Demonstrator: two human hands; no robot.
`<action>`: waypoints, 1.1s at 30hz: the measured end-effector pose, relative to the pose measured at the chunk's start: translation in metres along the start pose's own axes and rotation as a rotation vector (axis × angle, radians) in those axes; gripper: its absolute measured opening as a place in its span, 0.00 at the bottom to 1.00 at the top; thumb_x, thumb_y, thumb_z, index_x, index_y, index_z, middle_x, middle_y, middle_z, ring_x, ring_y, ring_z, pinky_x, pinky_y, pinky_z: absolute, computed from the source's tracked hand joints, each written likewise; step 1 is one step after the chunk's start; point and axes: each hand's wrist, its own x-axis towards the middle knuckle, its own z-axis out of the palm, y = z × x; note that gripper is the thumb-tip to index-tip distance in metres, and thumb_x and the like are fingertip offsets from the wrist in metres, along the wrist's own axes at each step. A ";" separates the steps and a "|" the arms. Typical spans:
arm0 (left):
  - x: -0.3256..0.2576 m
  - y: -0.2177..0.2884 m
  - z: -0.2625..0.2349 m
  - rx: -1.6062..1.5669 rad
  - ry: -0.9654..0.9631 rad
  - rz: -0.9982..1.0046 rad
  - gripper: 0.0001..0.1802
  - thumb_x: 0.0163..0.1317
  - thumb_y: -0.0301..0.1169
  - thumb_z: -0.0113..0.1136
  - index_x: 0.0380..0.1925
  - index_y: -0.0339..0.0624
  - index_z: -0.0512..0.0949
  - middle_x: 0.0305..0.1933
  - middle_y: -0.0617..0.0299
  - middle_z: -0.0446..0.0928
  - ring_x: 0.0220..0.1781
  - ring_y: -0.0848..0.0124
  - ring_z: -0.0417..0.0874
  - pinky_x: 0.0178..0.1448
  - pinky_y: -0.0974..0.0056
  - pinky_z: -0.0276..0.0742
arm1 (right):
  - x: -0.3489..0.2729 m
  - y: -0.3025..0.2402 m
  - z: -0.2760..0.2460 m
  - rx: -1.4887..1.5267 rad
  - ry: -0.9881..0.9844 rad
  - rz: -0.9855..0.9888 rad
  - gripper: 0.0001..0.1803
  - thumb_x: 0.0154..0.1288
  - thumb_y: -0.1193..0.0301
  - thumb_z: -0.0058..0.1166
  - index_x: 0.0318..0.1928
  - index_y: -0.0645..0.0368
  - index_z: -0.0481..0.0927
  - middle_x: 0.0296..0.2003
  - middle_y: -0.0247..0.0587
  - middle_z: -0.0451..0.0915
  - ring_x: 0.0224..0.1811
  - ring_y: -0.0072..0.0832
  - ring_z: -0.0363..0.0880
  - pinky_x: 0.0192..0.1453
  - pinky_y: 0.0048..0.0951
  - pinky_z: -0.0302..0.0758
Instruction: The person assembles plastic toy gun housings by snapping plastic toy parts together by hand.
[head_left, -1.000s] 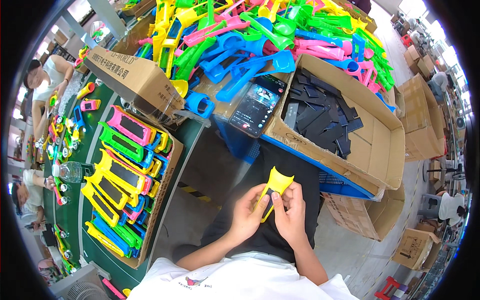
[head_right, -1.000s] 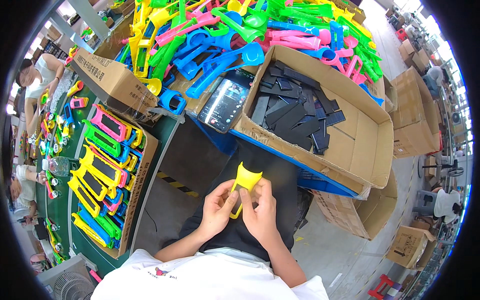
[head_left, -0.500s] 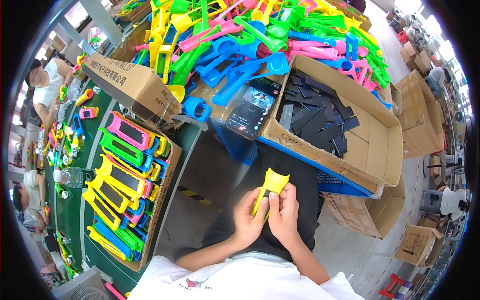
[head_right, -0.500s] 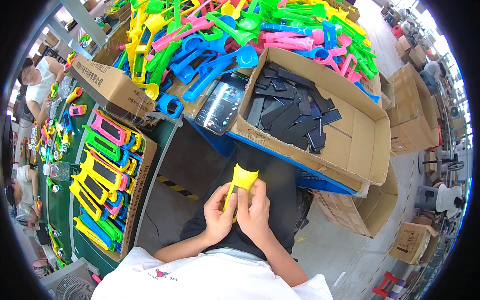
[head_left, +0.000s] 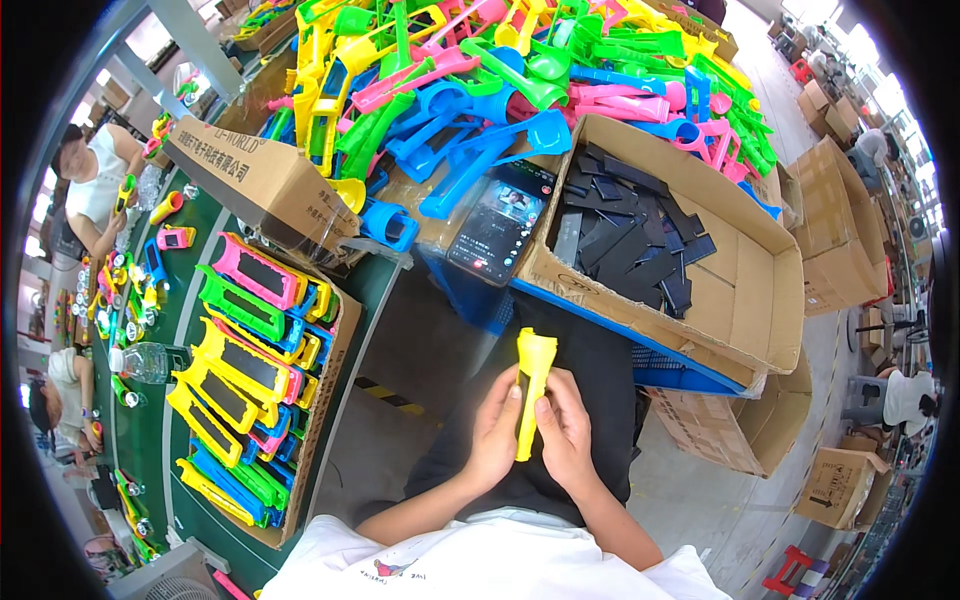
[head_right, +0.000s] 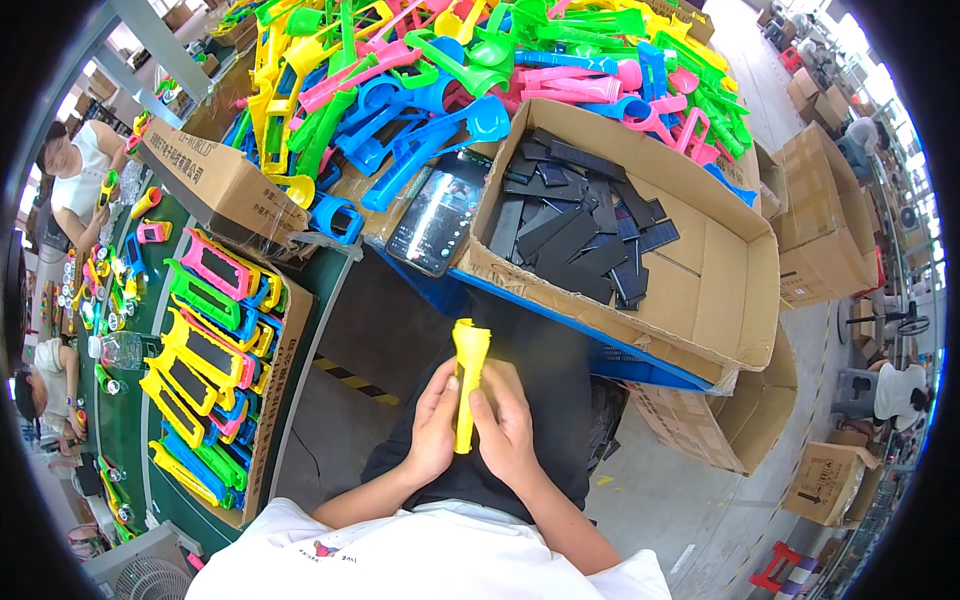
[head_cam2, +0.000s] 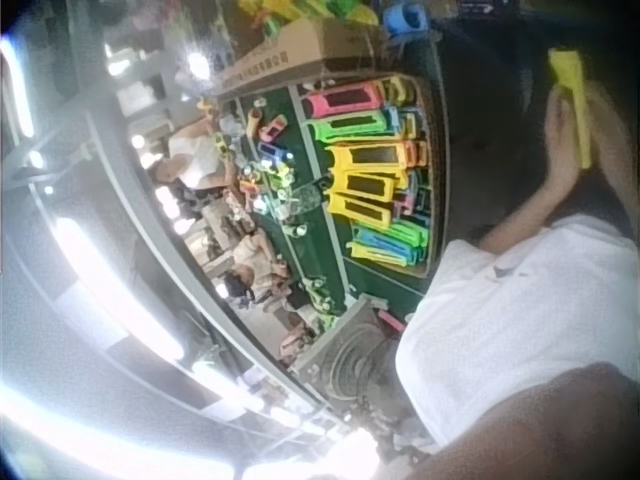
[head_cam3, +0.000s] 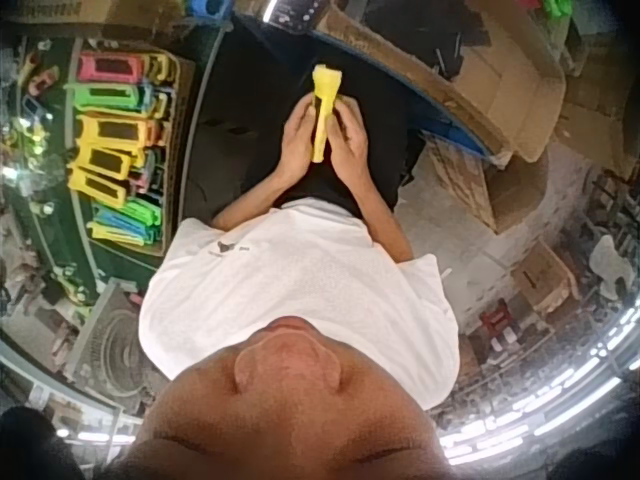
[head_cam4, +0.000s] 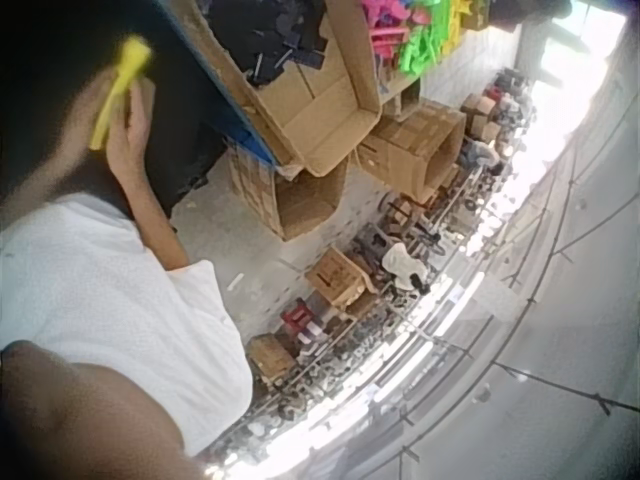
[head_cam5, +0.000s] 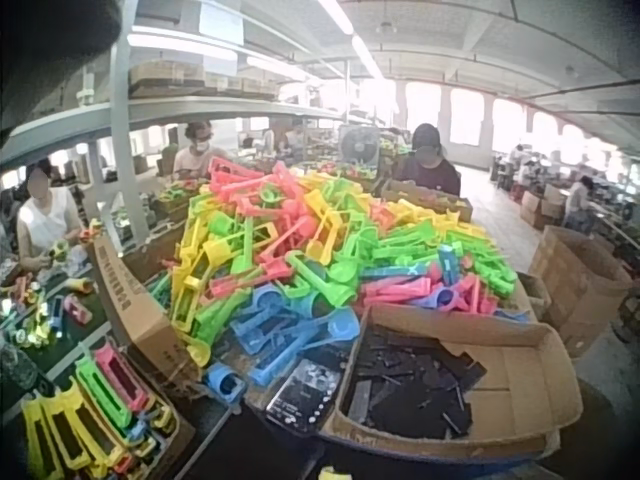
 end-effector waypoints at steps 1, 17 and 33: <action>0.000 0.001 -0.002 0.023 -0.014 -0.033 0.29 0.85 0.45 0.35 0.74 0.36 0.64 0.68 0.57 0.73 0.67 0.72 0.74 0.72 0.64 0.68 | -0.001 0.001 0.000 -0.052 -0.024 -0.033 0.19 0.82 0.66 0.49 0.60 0.69 0.77 0.61 0.47 0.71 0.62 0.34 0.72 0.69 0.32 0.67; 0.011 0.001 -0.019 -0.176 -0.019 -0.028 0.29 0.81 0.44 0.48 0.73 0.38 0.64 0.41 0.68 0.71 0.40 0.80 0.68 0.47 0.74 0.66 | -0.002 -0.013 0.008 -0.227 0.151 -0.109 0.21 0.61 0.76 0.70 0.54 0.62 0.82 0.51 0.47 0.80 0.46 0.30 0.81 0.49 0.29 0.77; 0.009 -0.014 -0.016 -0.148 -0.015 0.025 0.19 0.82 0.34 0.49 0.66 0.37 0.69 0.52 0.64 0.78 0.48 0.80 0.78 0.53 0.72 0.75 | 0.005 0.003 0.008 0.156 0.040 0.163 0.15 0.74 0.78 0.59 0.58 0.67 0.76 0.43 0.35 0.81 0.43 0.18 0.79 0.48 0.23 0.80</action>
